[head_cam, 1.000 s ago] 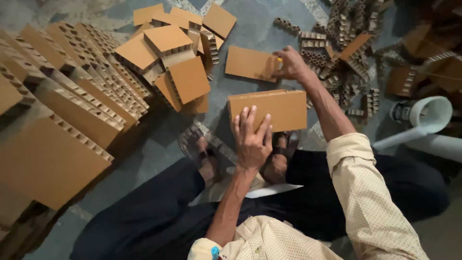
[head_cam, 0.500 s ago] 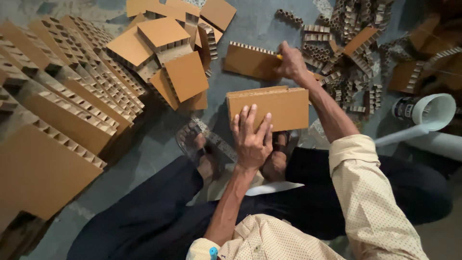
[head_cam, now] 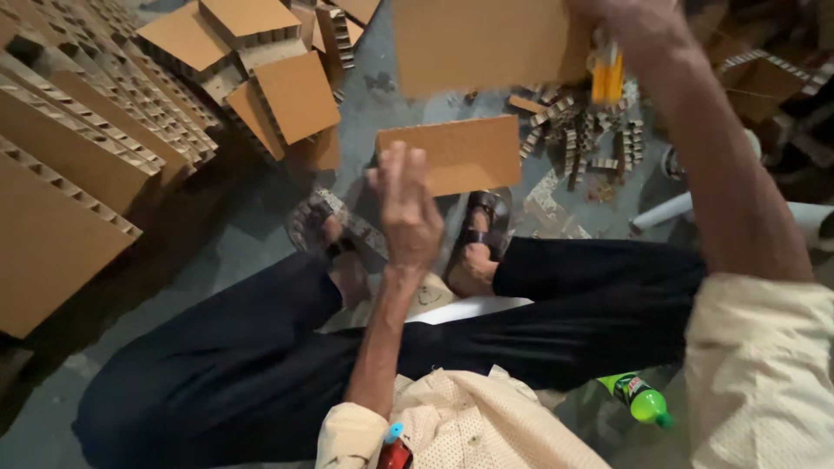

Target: The person sits on the floor and uses a yellow utility knife to cut a piece of corrugated cardboard into smaller rectangular sections. They repeatedly score the cardboard and snap it apart, stacking the finished pieces to the side.

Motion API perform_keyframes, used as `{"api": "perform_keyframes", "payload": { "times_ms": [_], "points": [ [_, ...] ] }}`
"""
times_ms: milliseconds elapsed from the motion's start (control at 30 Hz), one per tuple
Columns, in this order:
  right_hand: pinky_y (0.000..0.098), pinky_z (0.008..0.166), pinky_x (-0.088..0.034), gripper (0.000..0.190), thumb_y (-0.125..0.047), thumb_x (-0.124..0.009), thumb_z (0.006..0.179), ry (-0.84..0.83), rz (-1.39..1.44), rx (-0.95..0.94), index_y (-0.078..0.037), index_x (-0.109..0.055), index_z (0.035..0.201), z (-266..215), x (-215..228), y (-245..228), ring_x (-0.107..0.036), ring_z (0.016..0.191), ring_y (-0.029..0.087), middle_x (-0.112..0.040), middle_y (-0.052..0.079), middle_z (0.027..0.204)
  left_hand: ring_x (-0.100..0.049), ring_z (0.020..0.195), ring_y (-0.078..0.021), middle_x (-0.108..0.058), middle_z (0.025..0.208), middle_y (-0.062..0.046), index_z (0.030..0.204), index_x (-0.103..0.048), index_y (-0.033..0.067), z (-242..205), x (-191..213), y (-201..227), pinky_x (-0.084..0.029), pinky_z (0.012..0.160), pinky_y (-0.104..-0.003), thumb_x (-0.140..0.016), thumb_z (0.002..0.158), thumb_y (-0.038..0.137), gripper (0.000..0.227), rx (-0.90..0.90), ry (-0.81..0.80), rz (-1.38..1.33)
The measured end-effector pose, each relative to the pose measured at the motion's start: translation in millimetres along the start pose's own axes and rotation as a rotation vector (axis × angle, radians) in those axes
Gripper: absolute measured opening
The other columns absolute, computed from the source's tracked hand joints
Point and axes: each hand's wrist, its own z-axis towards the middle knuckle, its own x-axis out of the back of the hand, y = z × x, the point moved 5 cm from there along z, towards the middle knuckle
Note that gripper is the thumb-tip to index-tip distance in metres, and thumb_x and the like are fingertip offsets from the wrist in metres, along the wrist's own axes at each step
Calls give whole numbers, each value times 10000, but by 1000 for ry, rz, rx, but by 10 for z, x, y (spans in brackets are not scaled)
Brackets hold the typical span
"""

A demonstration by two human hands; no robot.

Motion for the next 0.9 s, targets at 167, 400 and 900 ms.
{"api": "perform_keyframes", "payload": {
  "times_ms": [167,400,900],
  "points": [
    [364,827,-577,343,-388,-634,990,-148,145,-18,-99,-699,1163,-689,-570,135,-686,942,155,-715,38,991,-555,1393,-353,-554,1525,-251,1521,-465,-29,93,303,-372,-430,1183,-405,-458,1134,261,484,349,138,-392],
    [340,628,-532,384,-371,-716,976,-25,84,63,6,-745,1038,-614,-1110,602,-639,691,144,-687,67,780,-706,1203,-312,-673,1350,-260,1516,-449,-40,75,138,-388,-538,991,-344,-587,1027,267,594,502,-76,-432],
    [324,757,-587,452,-321,-741,945,151,192,89,-60,-703,1312,-847,-1184,661,-712,855,174,-762,87,1005,-509,1443,-425,-477,1567,-292,1570,-359,-41,115,103,-380,-451,1178,-424,-625,1034,192,642,238,-137,-355]
  ]
}}
